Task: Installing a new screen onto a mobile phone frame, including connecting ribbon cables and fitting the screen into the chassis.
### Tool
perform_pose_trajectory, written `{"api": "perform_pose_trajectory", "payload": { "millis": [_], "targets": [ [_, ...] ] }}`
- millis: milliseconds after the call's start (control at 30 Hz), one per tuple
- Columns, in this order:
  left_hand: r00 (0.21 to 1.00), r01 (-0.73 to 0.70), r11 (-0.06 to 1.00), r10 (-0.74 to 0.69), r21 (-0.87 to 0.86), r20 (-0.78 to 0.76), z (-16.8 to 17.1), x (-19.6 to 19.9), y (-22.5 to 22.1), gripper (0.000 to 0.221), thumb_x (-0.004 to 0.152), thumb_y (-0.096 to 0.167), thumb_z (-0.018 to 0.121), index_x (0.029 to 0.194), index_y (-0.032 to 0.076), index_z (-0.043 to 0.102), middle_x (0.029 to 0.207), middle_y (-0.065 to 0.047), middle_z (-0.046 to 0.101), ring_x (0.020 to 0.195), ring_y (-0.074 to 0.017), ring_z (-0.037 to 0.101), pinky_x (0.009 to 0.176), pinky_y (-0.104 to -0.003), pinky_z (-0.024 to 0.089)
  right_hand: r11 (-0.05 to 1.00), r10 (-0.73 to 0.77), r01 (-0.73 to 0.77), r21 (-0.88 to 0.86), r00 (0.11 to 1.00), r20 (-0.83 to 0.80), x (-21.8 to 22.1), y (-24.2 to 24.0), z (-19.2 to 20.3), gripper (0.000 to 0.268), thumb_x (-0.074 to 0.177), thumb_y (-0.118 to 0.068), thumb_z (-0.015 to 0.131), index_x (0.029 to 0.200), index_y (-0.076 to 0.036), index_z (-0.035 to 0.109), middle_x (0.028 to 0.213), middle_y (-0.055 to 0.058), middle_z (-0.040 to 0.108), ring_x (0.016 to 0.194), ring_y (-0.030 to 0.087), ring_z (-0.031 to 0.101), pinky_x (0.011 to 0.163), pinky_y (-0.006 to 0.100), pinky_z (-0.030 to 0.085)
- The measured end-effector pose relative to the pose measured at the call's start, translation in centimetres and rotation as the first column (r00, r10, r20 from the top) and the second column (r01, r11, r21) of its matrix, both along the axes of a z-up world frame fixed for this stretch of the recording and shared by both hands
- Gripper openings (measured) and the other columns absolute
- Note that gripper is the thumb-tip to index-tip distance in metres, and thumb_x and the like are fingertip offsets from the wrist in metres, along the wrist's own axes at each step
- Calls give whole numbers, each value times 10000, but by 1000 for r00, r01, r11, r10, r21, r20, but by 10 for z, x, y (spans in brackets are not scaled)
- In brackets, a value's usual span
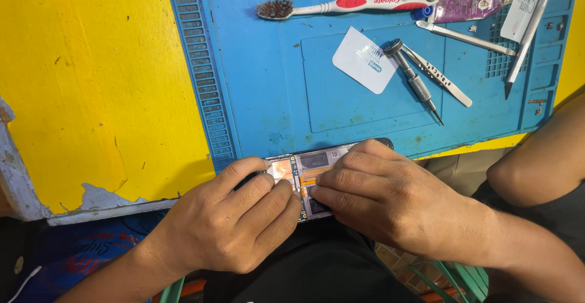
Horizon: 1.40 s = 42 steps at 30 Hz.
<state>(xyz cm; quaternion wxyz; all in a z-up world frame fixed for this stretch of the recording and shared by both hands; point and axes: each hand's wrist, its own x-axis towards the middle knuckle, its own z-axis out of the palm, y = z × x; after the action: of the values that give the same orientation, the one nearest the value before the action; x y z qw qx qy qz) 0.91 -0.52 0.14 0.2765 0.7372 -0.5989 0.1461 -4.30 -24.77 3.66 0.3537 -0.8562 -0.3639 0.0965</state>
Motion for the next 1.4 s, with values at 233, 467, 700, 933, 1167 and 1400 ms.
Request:
{"api": "perform_pose_trajectory", "payload": {
  "millis": [233, 467, 700, 933, 1167, 1400],
  "targets": [
    [1000, 22, 1000, -22, 18, 6, -1, 2, 0, 195, 1045, 19, 535, 936, 40, 696, 842, -60, 626, 773, -198, 589, 840, -353, 596, 1000, 4, -4, 1, 1000, -10, 2, 2, 1, 136, 1021, -20, 577, 1120, 58, 630, 999, 126, 627, 802, 305, 572, 730, 434, 439],
    [1000, 18, 999, -19, 27, 23, -1, 3, -1, 193, 1038, 5, 543, 920, 45, 690, 829, -53, 616, 770, -186, 585, 851, -342, 605, 1000, 3, -3, -3, 1000, 11, 0, -1, 0, 159, 996, 6, 630, 1142, 70, 634, 1038, 145, 645, 832, 319, 596, 742, 453, 468],
    [999, 35, 999, -36, 26, 25, -1, 3, -1, 196, 1040, 21, 528, 932, 43, 690, 853, -68, 632, 794, -198, 599, 831, -343, 596, 1000, 7, -7, -18, 1000, -25, 0, -3, 1, 167, 1006, -30, 614, 1152, 51, 625, 1057, 144, 636, 847, 319, 592, 748, 448, 454],
    [999, 39, 999, -40, 38, 33, -1, 4, 0, 223, 1037, 29, 494, 927, 65, 685, 851, -55, 623, 770, -190, 571, 834, -345, 589, 999, -23, 23, -48, 1000, -16, -4, -8, 0, 351, 959, -201, 771, 1191, 19, 626, 1141, 176, 631, 941, 340, 631, 802, 467, 509],
    [997, 61, 997, -63, 41, 49, -1, 4, -1, 210, 1031, 17, 509, 928, 69, 684, 889, -53, 644, 809, -188, 588, 843, -360, 587, 999, -29, 27, -36, 999, -45, -5, -12, -2, 378, 966, -219, 759, 1239, 3, 621, 1155, 148, 621, 969, 317, 625, 827, 444, 511],
    [998, 63, 998, -63, 18, 6, -1, 3, -1, 207, 1028, -10, 537, 905, 55, 690, 895, -58, 634, 772, -197, 556, 810, -378, 578, 999, -34, 33, -6, 997, -68, -4, -11, -1, 363, 964, -222, 752, 1216, 9, 629, 1127, 145, 634, 948, 315, 624, 808, 437, 505]
  ]
}}
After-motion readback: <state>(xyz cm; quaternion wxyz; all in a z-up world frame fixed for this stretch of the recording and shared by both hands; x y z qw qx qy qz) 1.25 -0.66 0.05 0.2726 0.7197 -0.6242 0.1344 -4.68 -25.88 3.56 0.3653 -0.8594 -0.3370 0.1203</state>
